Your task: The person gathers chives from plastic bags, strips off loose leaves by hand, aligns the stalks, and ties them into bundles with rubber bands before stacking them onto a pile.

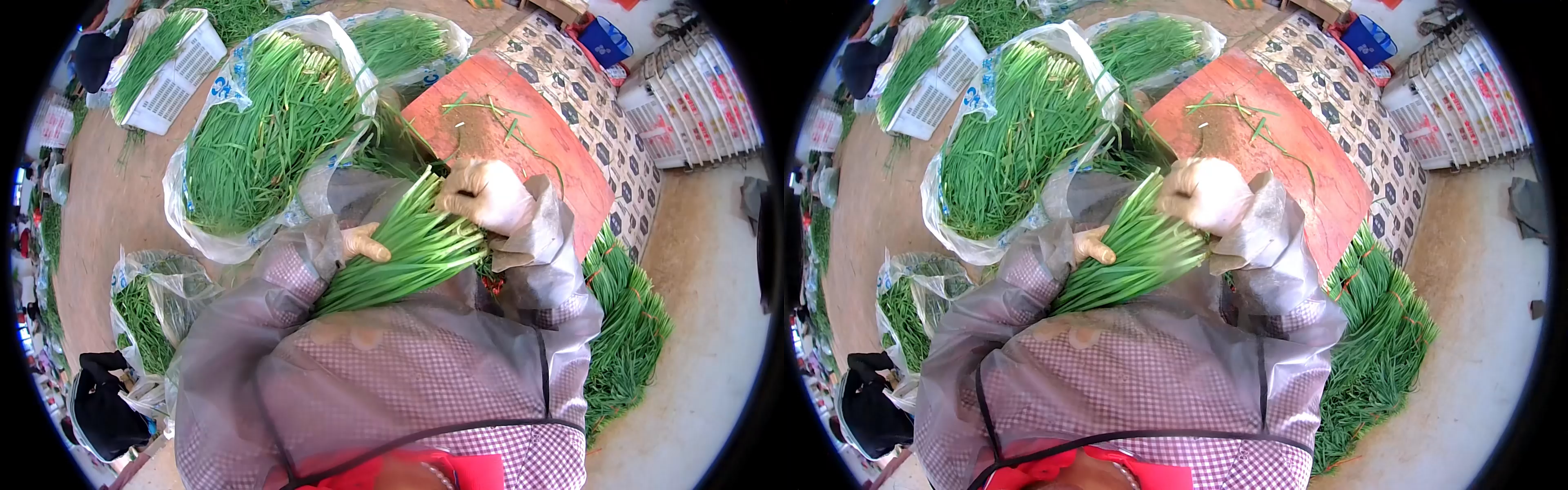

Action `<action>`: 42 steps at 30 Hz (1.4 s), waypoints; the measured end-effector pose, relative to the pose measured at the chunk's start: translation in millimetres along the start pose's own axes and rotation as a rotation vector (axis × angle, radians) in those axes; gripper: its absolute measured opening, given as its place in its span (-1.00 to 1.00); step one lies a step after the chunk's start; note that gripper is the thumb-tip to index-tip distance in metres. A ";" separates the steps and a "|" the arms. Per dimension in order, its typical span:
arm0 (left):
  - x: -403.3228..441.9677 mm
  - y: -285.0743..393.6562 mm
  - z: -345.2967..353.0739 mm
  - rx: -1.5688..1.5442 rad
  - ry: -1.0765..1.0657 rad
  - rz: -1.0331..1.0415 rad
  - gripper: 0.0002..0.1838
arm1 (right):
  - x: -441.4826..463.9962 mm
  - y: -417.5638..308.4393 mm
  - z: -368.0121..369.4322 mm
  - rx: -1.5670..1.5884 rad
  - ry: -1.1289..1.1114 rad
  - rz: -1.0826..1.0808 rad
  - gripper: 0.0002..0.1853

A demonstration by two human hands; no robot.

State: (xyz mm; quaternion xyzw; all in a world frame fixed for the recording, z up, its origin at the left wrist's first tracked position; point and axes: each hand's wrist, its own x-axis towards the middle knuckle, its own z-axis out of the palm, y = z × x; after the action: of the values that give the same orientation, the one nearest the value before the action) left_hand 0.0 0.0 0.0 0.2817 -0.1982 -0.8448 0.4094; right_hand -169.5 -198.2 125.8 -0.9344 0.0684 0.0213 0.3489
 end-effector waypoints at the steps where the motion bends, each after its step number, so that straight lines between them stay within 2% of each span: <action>1: -0.7 -0.2 2.1 -0.020 -0.006 0.011 -0.15 | -3.0 1.8 -1.0 0.128 0.127 0.072 -0.87; 5: -2.7 -10.6 18.5 -0.153 0.009 0.052 -0.14 | -25.9 0.6 -6.1 0.777 0.529 0.261 -0.85; 6: -1.9 -8.6 15.7 -0.146 0.006 0.053 -0.14 | -35.2 6.3 -14.1 0.865 0.493 0.511 -0.83; 7: -3.6 -5.2 11.0 -0.142 -0.007 0.070 -0.13 | -39.8 16.1 -10.6 0.961 0.417 0.467 -0.80; 9: -5.2 -4.7 9.7 -0.150 -0.023 0.088 -0.13 | -51.8 33.5 -4.7 0.548 0.117 0.468 -0.44; 10: -6.0 -4.6 9.9 -0.175 -0.006 0.097 -0.13 | -60.1 42.8 0.0 0.546 0.117 0.467 -0.44; 12: -4.6 -7.9 2.9 -0.218 -0.013 0.125 -0.12 | -77.4 56.9 15.0 0.570 -0.087 0.229 -0.02; 13: -5.2 -7.6 5.0 -0.219 -0.014 0.127 -0.12 | -79.9 56.6 26.7 0.683 -0.148 0.256 0.22; 15: -7.9 -4.6 10.1 -0.254 0.029 0.153 -0.12 | -70.9 62.2 61.2 0.708 -0.074 0.108 0.38; 17: -5.2 -4.3 0.7 -0.255 -0.066 0.120 -0.11 | -48.1 49.9 89.3 0.905 0.146 -0.025 0.41; 18: -6.0 -4.9 0.4 -0.253 -0.066 0.112 -0.10 | -33.4 29.7 93.4 1.212 0.274 -0.106 0.48; 19: -6.4 -5.4 -0.4 -0.242 -0.062 0.106 -0.10 | -24.2 25.2 95.2 1.282 0.309 -0.150 0.49; 21: -8.2 -5.0 0.0 -0.227 -0.049 0.097 -0.08 | -8.1 18.6 96.8 1.366 0.445 -0.292 0.38; 22: -9.2 -5.9 0.5 -0.219 -0.044 0.090 -0.08 | -2.9 18.6 93.2 1.366 0.444 -0.297 0.38; 24: -11.4 -5.7 1.5 -0.208 -0.037 0.079 -0.06 | 5.2 16.3 83.6 1.210 0.309 -0.281 0.22; 25: -11.5 -5.6 0.4 -0.198 -0.032 0.072 -0.05 | 5.9 9.0 78.1 1.241 0.271 -0.272 -0.05; 26: -12.0 -4.9 -0.5 -0.183 -0.034 0.062 -0.05 | 9.5 6.7 77.7 1.186 0.324 -0.289 -0.18; 27: -12.6 -3.2 -3.4 -0.145 -0.034 0.044 -0.04 | 13.9 5.2 77.7 1.131 0.375 -0.307 -0.30; 28: -13.7 -0.9 -6.1 -0.097 -0.030 0.017 -0.03 | 16.3 6.0 81.9 1.132 0.371 -0.309 -0.30; 30: -15.7 10.7 -15.1 0.090 -0.006 -0.078 -0.01 | 19.0 10.8 94.6 1.225 0.500 -0.306 -0.56; 31: -20.7 22.5 -12.3 0.211 0.020 -0.104 -0.01 | 19.8 11.9 95.8 1.228 0.496 -0.303 -0.56; 32: -28.9 32.7 -4.2 0.249 0.064 -0.045 0.02 | 22.0 14.1 95.4 1.227 0.511 -0.329 -0.64; 33: -35.7 46.3 -0.1 0.422 0.091 0.020 -0.04 | 23.9 14.9 95.3 1.224 0.525 -0.356 -0.71; 35: -37.3 65.9 4.0 0.395 -0.063 0.280 -0.08 | 27.1 9.9 95.8 1.256 0.547 -0.326 -0.73; 37: -43.3 75.5 2.4 0.272 0.042 0.397 -0.10 | 31.5 7.9 96.8 1.283 0.574 -0.228 -0.74; 38: -44.2 78.9 4.5 0.234 0.073 0.391 -0.08 | 34.4 4.1 94.7 1.269 0.588 -0.195 -0.74; 39: -43.1 85.3 11.2 0.370 0.052 0.369 -0.04 | 36.3 -2.2 92.9 1.270 0.606 -0.147 -0.73; 41: -30.7 82.7 30.9 0.612 0.144 0.292 0.05 | 45.6 -12.6 87.6 1.187 0.609 -0.082 -0.71; 42: -27.9 86.5 36.8 0.828 0.209 0.218 0.11 | 51.2 -16.4 88.4 1.190 0.601 -0.099 -0.68</action>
State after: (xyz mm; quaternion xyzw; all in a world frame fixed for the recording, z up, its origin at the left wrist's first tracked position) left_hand 40.8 -24.5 85.7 0.4836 -0.5059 -0.6130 0.3667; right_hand -115.8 -133.9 65.1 -0.5500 0.1196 -0.2975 0.7712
